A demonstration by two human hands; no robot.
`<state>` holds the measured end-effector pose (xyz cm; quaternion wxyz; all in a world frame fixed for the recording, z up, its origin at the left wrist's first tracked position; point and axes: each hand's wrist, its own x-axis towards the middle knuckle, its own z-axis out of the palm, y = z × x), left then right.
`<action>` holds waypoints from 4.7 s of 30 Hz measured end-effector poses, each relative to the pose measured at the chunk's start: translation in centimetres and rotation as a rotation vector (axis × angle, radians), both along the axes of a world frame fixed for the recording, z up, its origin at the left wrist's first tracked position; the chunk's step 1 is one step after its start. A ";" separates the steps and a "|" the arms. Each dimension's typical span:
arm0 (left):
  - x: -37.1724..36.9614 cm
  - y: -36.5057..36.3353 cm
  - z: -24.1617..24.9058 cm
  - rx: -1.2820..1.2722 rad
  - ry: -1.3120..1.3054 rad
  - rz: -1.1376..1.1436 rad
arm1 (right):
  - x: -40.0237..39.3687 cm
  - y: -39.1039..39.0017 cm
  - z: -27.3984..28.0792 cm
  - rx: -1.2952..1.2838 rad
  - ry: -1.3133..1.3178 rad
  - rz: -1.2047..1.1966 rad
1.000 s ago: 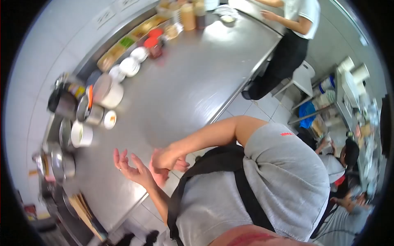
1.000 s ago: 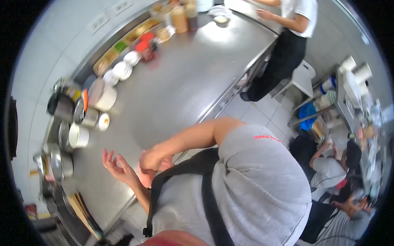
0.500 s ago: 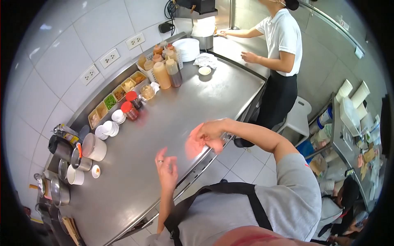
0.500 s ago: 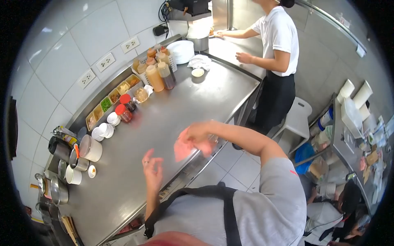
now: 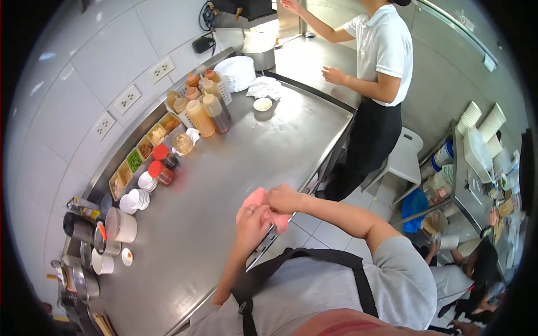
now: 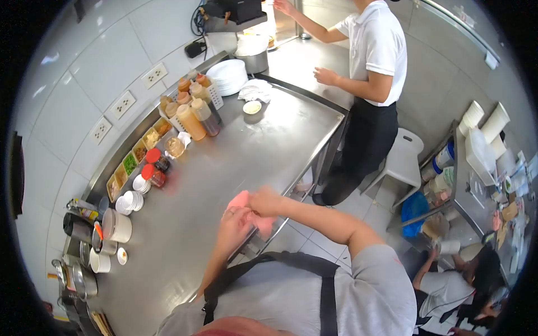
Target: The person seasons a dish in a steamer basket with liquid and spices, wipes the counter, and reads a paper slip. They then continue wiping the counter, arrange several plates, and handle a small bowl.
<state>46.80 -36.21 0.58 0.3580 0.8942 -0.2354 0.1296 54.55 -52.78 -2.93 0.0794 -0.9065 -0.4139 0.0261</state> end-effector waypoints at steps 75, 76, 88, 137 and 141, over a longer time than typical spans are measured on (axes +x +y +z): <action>-9.1 -43.1 11.5 -0.283 0.393 -1.162 | -51.8 -19.8 -13.8 0.723 0.068 -2.125; -13.0 -44.7 10.5 -0.213 0.473 -1.463 | -53.1 -20.6 -12.2 0.804 -0.054 -2.131; -45.0 -53.3 5.4 0.466 0.832 -2.390 | -67.5 -20.4 7.8 1.530 -0.961 -2.023; -58.4 -70.7 -0.1 0.030 1.304 -2.081 | -82.2 -40.0 6.7 0.771 -0.766 -2.636; -59.1 -72.0 -0.9 0.072 1.369 -1.973 | -84.7 -41.8 5.1 0.896 -0.582 -2.629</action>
